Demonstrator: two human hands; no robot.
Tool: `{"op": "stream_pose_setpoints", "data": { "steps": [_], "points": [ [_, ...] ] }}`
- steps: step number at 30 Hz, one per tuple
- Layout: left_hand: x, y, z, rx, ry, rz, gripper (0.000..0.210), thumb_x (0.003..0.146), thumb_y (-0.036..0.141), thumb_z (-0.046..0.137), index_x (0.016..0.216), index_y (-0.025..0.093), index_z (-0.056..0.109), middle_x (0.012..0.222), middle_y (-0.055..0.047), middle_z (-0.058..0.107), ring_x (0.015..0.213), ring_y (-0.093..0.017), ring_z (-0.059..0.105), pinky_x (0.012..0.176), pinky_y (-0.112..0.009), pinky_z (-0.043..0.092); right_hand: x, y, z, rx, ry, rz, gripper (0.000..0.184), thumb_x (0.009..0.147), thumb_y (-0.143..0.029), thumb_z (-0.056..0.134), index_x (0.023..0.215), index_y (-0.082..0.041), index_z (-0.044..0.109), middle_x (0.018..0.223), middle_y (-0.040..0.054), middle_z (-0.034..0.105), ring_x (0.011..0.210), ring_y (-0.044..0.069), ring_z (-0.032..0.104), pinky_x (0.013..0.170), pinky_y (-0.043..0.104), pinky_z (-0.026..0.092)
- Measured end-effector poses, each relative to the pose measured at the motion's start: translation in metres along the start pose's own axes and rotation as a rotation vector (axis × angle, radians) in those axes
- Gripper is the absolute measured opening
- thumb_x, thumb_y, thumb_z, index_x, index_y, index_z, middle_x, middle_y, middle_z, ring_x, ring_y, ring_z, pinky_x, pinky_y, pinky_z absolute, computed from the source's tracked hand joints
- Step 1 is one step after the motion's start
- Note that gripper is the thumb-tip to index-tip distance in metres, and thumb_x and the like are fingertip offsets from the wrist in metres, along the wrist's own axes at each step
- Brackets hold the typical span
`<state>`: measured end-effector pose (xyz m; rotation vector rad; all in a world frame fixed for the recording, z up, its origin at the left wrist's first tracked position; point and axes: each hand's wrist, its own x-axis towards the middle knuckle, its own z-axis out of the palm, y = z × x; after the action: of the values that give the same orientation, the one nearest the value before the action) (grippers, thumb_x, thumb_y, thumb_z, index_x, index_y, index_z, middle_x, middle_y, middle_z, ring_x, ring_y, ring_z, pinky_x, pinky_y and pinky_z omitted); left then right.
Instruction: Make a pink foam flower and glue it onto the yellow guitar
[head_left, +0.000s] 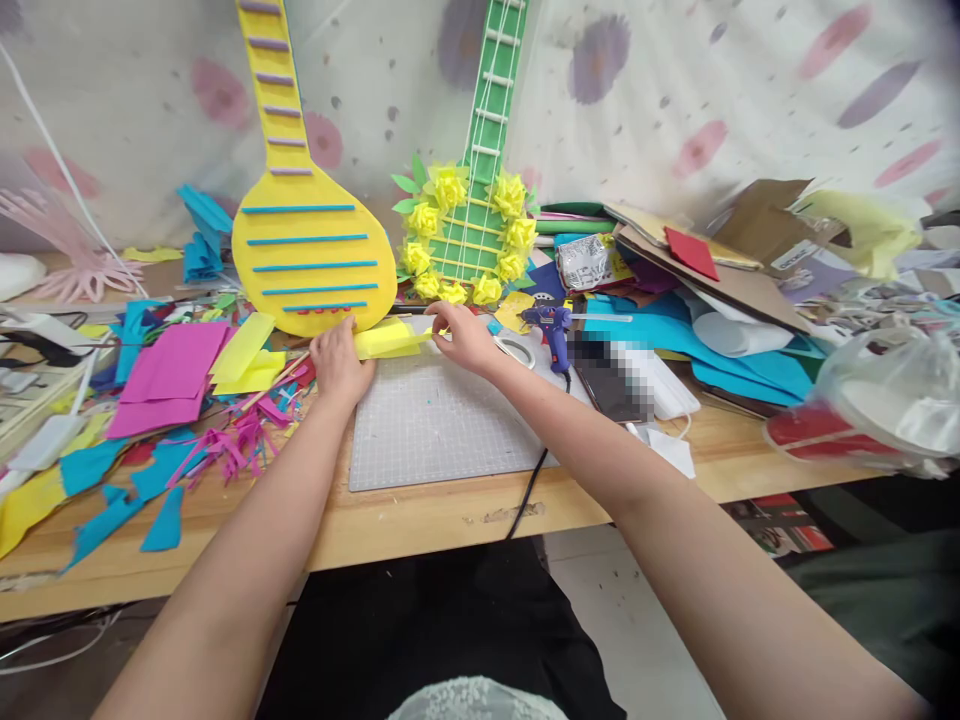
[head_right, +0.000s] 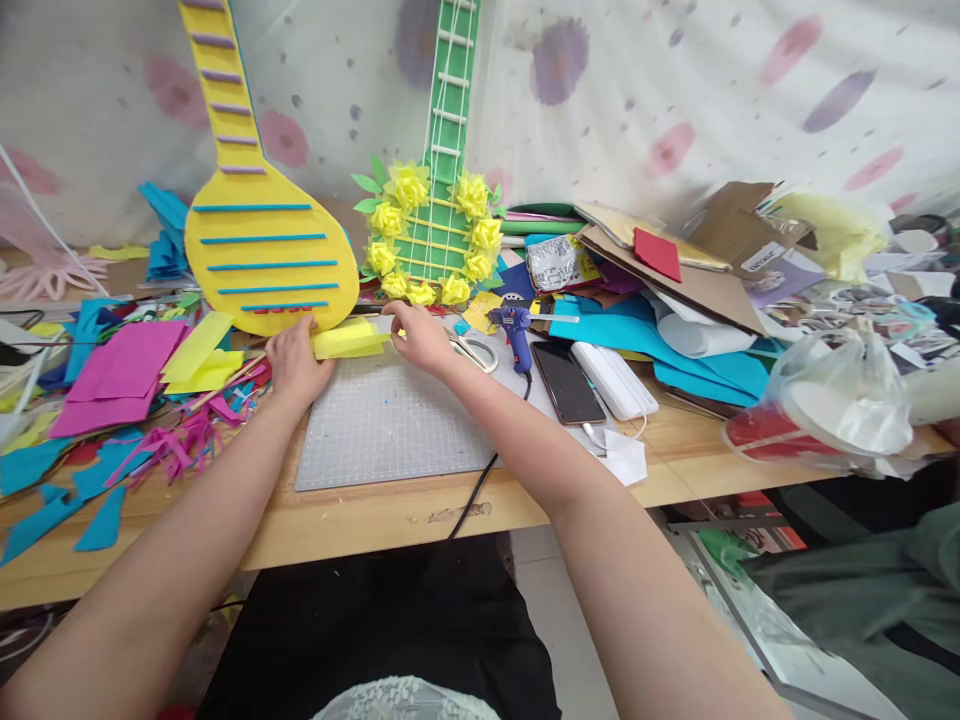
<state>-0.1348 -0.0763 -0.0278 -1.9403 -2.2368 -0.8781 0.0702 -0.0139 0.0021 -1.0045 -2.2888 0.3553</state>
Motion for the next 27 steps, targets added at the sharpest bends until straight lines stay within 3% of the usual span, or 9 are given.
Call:
{"op": "stream_pose_setpoints", "data": {
  "steps": [4,7,9,13,16,19,23,27],
  "points": [
    [-0.003,0.001,-0.007,-0.026,0.043,-0.016,0.065,0.065,0.014,0.052,0.130,0.016,0.041,0.126,-0.014,0.053,0.122,-0.031,0.042,0.107,-0.048,0.022,-0.021,0.003,-0.014,0.065,-0.014,0.031,0.039,0.074,-0.009,0.046,0.111,-0.017,0.051,0.087,0.0030,0.063,0.083,0.017,0.057,0.077,0.028,0.043],
    [-0.011,0.006,-0.017,-0.047,0.104,-0.041,0.061,0.064,0.009,0.049,0.124,0.018,0.045,0.123,-0.013,0.054,0.123,-0.030,0.042,0.108,-0.048,0.024,-0.040,0.006,-0.017,0.073,-0.076,-0.028,0.039,0.074,-0.009,0.045,0.111,-0.018,0.050,0.090,0.0032,0.063,0.083,0.015,0.058,0.077,0.028,0.043],
    [-0.017,0.011,-0.022,-0.103,0.098,0.015,0.058,0.064,0.009,0.048,0.121,0.017,0.046,0.122,-0.012,0.055,0.122,-0.029,0.044,0.106,-0.046,0.029,-0.051,0.007,-0.015,0.060,-0.120,-0.061,0.040,0.072,-0.008,0.044,0.111,-0.018,0.050,0.090,0.0038,0.062,0.083,0.016,0.058,0.078,0.028,0.043],
    [-0.030,0.026,-0.022,-0.330,-0.148,0.271,0.059,0.065,0.009,0.045,0.123,0.018,0.042,0.116,-0.008,0.060,0.109,-0.022,0.056,0.098,-0.038,0.041,-0.068,0.011,-0.008,0.058,-0.136,-0.038,0.044,0.072,-0.006,0.042,0.113,-0.018,0.049,0.090,0.0041,0.061,0.080,0.015,0.057,0.076,0.027,0.044],
    [-0.034,0.034,-0.017,-0.404,-0.302,0.323,0.051,0.075,0.018,0.044,0.126,0.019,0.040,0.111,-0.007,0.064,0.105,-0.020,0.059,0.094,-0.037,0.043,-0.073,0.011,-0.006,0.109,-0.111,-0.014,0.045,0.072,-0.008,0.043,0.115,-0.020,0.048,0.089,0.0028,0.061,0.079,0.014,0.057,0.076,0.027,0.044],
    [-0.034,0.037,-0.014,-0.385,-0.342,0.348,0.045,0.085,0.032,0.041,0.128,0.018,0.041,0.108,-0.006,0.067,0.107,-0.021,0.058,0.096,-0.039,0.041,-0.073,0.010,-0.009,0.220,-0.109,-0.009,0.045,0.071,-0.010,0.045,0.114,-0.021,0.047,0.089,0.0020,0.060,0.077,0.013,0.056,0.076,0.028,0.046],
    [-0.034,0.036,-0.013,-0.342,-0.413,0.448,0.055,0.086,0.043,0.044,0.134,0.016,0.038,0.113,-0.008,0.066,0.111,-0.023,0.056,0.098,-0.040,0.038,-0.070,0.012,-0.017,0.437,-0.199,0.012,0.052,0.068,-0.012,0.047,0.119,-0.020,0.042,0.095,0.0033,0.062,0.080,0.013,0.058,0.078,0.030,0.048],
    [-0.034,0.035,-0.011,-0.283,-0.416,0.471,0.072,0.078,0.048,0.057,0.139,0.018,0.033,0.119,-0.009,0.063,0.117,-0.026,0.052,0.101,-0.042,0.036,-0.056,0.022,-0.018,0.335,-0.207,0.113,0.058,0.064,-0.005,0.041,0.120,-0.020,0.041,0.101,0.0050,0.065,0.093,0.016,0.060,0.086,0.034,0.046]
  ]
}}
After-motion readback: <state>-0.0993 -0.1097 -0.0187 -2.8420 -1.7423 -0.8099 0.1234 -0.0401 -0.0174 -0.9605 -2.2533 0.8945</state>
